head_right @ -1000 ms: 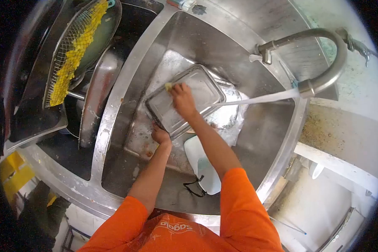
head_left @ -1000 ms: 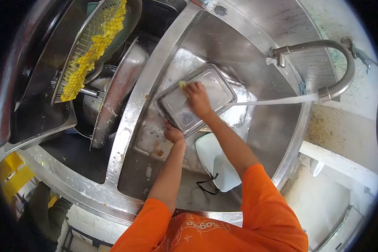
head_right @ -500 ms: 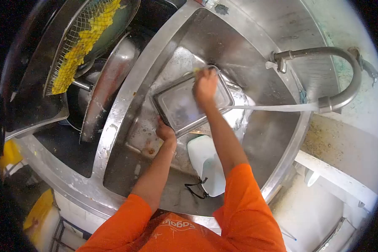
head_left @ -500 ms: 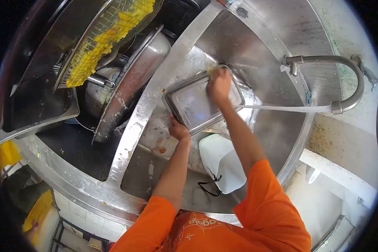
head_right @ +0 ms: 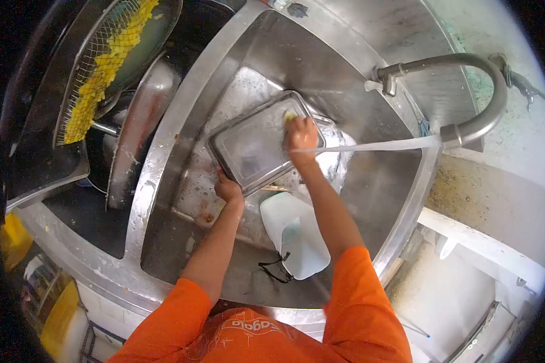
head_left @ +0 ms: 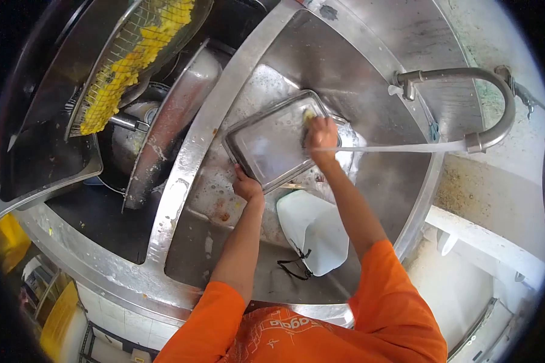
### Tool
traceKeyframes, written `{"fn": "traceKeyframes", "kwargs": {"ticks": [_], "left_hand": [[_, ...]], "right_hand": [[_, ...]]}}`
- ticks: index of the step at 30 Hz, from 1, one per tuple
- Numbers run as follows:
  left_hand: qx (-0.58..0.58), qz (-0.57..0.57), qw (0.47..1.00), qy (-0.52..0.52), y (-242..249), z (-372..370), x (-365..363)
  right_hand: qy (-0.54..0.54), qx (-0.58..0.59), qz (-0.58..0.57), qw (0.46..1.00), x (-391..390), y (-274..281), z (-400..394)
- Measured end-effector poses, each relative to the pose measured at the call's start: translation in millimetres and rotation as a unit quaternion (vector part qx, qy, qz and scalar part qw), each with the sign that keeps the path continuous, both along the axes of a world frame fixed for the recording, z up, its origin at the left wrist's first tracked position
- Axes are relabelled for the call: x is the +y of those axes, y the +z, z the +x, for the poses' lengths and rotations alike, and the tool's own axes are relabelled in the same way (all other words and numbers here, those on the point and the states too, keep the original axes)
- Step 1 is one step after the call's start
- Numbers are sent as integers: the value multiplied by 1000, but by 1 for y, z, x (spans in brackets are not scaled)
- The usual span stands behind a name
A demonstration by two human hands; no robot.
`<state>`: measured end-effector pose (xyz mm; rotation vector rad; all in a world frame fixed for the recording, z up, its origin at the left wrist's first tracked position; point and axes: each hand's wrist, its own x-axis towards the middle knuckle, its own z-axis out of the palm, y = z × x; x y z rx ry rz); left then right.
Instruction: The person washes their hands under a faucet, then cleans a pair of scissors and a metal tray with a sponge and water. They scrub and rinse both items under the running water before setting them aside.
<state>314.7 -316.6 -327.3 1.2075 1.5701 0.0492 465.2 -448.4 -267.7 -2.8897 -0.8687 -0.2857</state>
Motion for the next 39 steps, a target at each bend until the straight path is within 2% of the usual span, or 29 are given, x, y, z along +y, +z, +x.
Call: {"fn": "traceKeyframes", "kwargs": {"ticks": [1,4,5,6,7,9,11,14,15,17,18,21,23,27,32,34,35,36,38,39], "left_hand": [[25,19,999,-22,4,1,1],[18,48,999,-6,-6,0,-4],[16,46,999,-7,-14,-2,-6],[6,40,999,-17,-24,-3,-5],[-1,35,999,-29,-32,-6,-5],[8,47,998,-38,-18,-3,-3],[20,60,997,-40,-7,0,-1],[15,59,998,-24,-3,4,0],[16,52,998,-40,-9,0,2],[16,40,997,-59,-11,-2,-1],[8,26,999,-33,-7,-2,-2],[7,20,1000,7,-4,6,-5],[19,26,999,11,-5,-1,-5],[-6,44,998,-33,-7,-8,1],[-17,83,994,-66,-12,-6,-2],[31,64,994,-88,-9,-6,-2],[30,64,993,-91,-10,-7,-2],[17,50,996,-76,-10,-7,-3],[2,36,998,-59,-8,-5,-3],[-3,46,997,-55,-7,-4,-3]], "right_hand": [[-39,-6,1,999,1,7,12],[-65,-13,-5,998,13,6,16],[-90,-9,4,996,-3,-38,11],[-17,-4,-23,1000,8,-9,-12],[-5,0,-17,1000,5,-7,-12],[4,4,-11,1000,-4,-1,-2],[-62,-4,-39,997,-5,1,27],[-36,-36,-68,996,-7,-1,3],[-33,18,-47,998,-10,4,-13],[-21,34,-70,997,-11,11,-9],[-12,49,-88,995,-12,14,-6],[-14,33,-85,996,7,9,30],[-30,26,-56,998,12,9,23],[-28,37,-66,997,-13,8,-2],[-47,60,-78,994,10,10,24],[-89,19,-78,993,29,-1,25],[-85,-14,-85,993,26,-23,15],[-74,22,-46,996,34,-22,-3],[33,128,0,991,43,3,-44],[33,127,-1,991,38,1,-41]]}}
